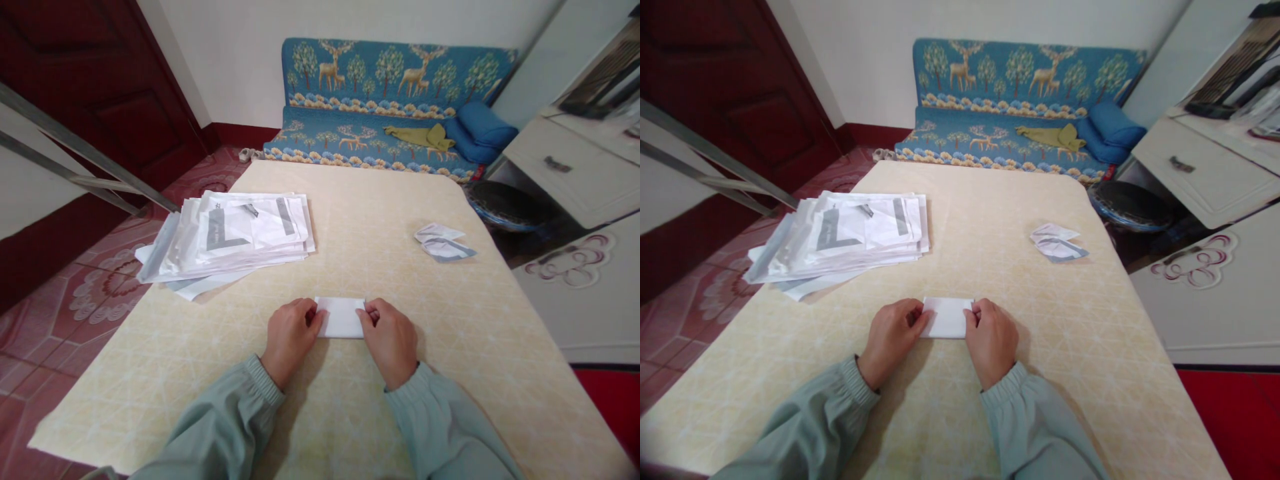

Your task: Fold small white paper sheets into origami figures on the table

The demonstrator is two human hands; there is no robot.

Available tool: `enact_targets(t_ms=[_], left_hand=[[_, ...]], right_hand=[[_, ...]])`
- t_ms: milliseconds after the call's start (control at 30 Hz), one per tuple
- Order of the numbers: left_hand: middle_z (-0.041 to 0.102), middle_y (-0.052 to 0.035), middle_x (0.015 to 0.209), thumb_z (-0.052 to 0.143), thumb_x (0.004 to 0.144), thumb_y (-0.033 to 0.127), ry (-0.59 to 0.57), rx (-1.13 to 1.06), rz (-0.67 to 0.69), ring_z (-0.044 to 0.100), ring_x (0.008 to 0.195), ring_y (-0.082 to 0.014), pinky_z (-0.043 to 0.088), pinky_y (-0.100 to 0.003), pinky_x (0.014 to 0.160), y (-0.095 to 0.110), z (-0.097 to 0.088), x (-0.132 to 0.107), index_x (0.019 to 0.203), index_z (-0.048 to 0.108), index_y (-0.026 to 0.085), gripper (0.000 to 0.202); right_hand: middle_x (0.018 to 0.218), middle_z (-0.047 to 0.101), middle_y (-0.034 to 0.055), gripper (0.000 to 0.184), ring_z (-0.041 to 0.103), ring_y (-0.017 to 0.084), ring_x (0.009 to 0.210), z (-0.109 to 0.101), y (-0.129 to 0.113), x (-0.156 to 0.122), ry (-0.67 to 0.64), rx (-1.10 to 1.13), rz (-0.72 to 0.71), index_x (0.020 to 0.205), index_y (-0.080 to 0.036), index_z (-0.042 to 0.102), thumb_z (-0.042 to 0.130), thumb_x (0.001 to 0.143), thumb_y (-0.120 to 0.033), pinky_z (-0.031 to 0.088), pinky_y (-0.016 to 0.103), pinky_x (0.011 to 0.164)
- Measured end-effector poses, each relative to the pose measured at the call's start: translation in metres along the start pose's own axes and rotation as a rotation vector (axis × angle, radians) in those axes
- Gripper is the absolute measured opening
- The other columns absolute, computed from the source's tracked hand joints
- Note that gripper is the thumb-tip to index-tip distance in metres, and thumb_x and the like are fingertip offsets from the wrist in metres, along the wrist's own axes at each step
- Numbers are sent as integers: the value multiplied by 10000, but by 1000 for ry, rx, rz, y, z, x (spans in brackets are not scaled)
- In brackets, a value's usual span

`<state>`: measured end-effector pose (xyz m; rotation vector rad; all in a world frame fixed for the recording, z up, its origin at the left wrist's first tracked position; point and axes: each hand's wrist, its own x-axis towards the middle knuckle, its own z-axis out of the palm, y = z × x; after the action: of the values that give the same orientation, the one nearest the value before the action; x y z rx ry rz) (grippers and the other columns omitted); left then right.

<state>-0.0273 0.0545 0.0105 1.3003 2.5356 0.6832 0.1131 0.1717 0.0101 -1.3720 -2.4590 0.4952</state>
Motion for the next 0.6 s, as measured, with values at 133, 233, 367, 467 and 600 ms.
enact_targets(t_ms=[133,233,367,467,600], left_hand=[[661,-11,716,510,864,327,-5,-5,-23,556,636,-139,311,-246,586,0,0,2,745,630,196,214],[672,-16,728,505,871,323,-5,-8,-18,571,650,-145,313,-247,592,-1,0,3,757,636,196,215],[674,-25,726,464,897,305,-6,4,0,571,645,-147,311,-255,596,-2,1,3,744,633,192,255],[674,-29,725,441,908,298,0,5,4,569,644,-147,316,-255,604,-2,1,3,736,628,189,276],[661,-24,702,488,879,308,-3,11,-22,558,627,-143,308,-248,585,-1,2,4,715,614,187,240]], right_hand=[[729,681,19,149,600,169,678,1,2,3,-16,-4,23,755,-196,623,596,819,-327,330,263,599],[743,685,27,160,600,170,689,1,3,3,-9,-28,9,745,-191,623,567,841,-306,322,264,605],[773,695,46,197,600,164,693,1,1,2,4,-96,-14,757,-182,632,493,878,-251,301,267,599],[745,693,42,190,592,158,666,0,0,4,-6,-118,-1,730,-187,631,510,861,-253,284,266,579],[708,690,29,174,589,157,645,1,1,8,-29,-92,5,701,-195,634,542,832,-264,288,261,572]])
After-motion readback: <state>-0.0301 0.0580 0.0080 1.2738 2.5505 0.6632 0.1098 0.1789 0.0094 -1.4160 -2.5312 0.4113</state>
